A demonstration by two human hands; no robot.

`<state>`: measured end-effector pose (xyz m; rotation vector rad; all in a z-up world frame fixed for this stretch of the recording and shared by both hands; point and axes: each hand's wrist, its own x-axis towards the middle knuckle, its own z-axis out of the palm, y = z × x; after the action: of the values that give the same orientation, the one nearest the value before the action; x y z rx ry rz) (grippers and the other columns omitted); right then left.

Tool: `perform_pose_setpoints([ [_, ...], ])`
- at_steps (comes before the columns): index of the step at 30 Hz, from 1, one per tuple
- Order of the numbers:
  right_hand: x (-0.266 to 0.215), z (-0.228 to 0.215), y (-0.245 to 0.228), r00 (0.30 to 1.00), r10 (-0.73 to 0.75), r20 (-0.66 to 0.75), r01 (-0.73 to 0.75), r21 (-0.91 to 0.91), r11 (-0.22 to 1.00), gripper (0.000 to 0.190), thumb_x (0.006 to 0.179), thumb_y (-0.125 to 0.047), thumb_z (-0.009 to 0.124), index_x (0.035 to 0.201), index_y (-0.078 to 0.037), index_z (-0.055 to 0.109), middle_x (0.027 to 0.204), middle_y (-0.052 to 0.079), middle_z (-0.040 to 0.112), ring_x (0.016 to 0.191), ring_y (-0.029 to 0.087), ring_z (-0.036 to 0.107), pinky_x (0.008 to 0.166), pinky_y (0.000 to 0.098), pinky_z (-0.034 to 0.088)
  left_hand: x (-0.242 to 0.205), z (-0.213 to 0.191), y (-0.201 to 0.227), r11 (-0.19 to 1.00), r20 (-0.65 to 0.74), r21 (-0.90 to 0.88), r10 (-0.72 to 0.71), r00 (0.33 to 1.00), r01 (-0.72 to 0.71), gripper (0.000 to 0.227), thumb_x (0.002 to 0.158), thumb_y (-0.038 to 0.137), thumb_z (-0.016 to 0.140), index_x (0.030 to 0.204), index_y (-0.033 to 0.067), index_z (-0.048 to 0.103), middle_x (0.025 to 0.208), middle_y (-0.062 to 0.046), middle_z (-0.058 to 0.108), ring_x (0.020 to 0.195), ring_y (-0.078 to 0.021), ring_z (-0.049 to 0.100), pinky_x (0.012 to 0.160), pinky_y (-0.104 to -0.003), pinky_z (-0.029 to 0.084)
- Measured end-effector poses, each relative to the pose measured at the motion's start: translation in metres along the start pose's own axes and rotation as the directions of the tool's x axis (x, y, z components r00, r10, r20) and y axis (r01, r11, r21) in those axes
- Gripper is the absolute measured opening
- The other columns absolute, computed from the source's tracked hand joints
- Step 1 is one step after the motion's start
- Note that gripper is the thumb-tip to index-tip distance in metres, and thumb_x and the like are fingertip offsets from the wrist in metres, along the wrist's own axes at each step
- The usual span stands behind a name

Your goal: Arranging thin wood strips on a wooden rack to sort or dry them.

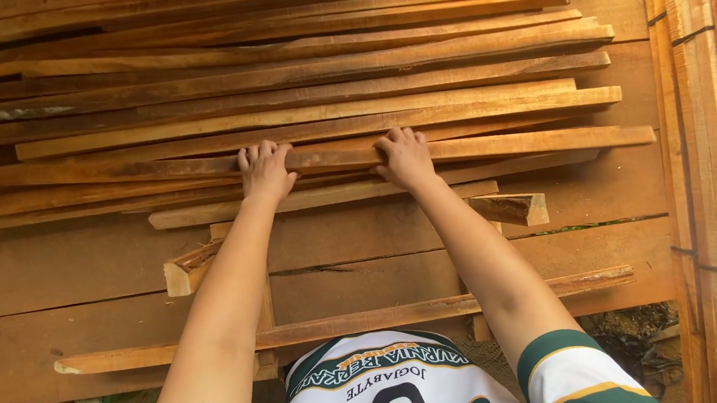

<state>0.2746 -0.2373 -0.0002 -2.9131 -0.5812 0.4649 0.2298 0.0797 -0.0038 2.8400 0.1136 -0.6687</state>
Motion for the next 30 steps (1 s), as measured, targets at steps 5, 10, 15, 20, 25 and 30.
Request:
perform_pose_setpoints([
  [5,-0.031,-0.052,-0.015,1.0,-0.03,-0.009,0.03,0.061,0.998,0.048,0.079,-0.04,0.079,0.123,-0.025,0.066,0.119,-0.003,0.06,0.118,0.022,0.057,0.099,0.0432,0.043,-0.035,-0.04,0.004,0.994,-0.036,-0.064,0.091,0.995,-0.094,0.048,0.089,0.034,0.076,0.135,0.0273,0.062,0.134,0.004,0.058,0.132,-0.019,0.051,0.12,-0.046,0.023],
  [10,-0.072,-0.116,-0.038,0.945,-0.171,-0.277,0.185,0.025,0.982,0.052,0.077,-0.046,0.081,0.122,-0.026,0.066,0.109,-0.002,0.067,0.109,0.023,0.064,0.113,0.0572,0.027,-0.1,-0.111,0.038,0.93,-0.235,-0.173,0.281,0.931,-0.324,0.047,0.083,0.031,0.081,0.128,0.0251,0.068,0.131,0.007,0.065,0.123,-0.0179,0.058,0.105,-0.038,0.039],
  [15,-0.135,-0.197,-0.072,0.936,-0.196,-0.291,0.264,0.217,0.94,0.044,0.077,-0.038,0.085,0.114,-0.018,0.072,0.101,0.002,0.073,0.101,0.024,0.071,0.093,0.0398,0.044,-0.178,-0.172,0.061,0.934,-0.225,-0.099,0.316,0.922,-0.344,0.046,0.083,0.034,0.08,0.126,0.0224,0.068,0.127,0.005,0.068,0.118,-0.0191,0.062,0.099,-0.039,0.044],
  [20,-0.207,-0.238,-0.099,0.993,-0.117,-0.009,0.113,0.343,0.933,0.041,0.081,-0.035,0.083,0.116,-0.015,0.075,0.1,0.006,0.077,0.098,0.027,0.073,0.091,0.0413,0.049,-0.259,-0.189,0.076,0.943,-0.083,-0.117,0.303,0.95,-0.311,0.045,0.086,0.035,0.078,0.128,0.0236,0.069,0.125,0.003,0.07,0.115,-0.0191,0.065,0.096,-0.039,0.046],
  [25,-0.247,-0.236,-0.109,0.934,-0.018,0.358,-0.135,0.396,0.908,0.049,0.081,-0.037,0.081,0.124,-0.014,0.074,0.112,0.01,0.079,0.108,0.033,0.073,0.096,0.0443,0.054,-0.293,-0.152,0.084,0.953,0.125,-0.228,0.234,0.964,-0.202,0.046,0.088,0.037,0.077,0.131,0.0225,0.069,0.124,0.003,0.072,0.115,-0.0186,0.067,0.098,-0.037,0.047],
  [30,-0.217,-0.1,-0.071,0.984,-0.04,0.173,-0.035,0.409,0.912,0.05,0.079,-0.044,0.08,0.123,-0.02,0.074,0.114,0.003,0.078,0.116,0.025,0.069,0.104,0.0388,0.045,-0.241,-0.041,0.057,0.959,0.038,-0.196,0.215,0.976,-0.204,0.048,0.084,0.04,0.078,0.13,0.0286,0.067,0.131,0.009,0.067,0.123,-0.0174,0.062,0.105,-0.04,0.041],
])
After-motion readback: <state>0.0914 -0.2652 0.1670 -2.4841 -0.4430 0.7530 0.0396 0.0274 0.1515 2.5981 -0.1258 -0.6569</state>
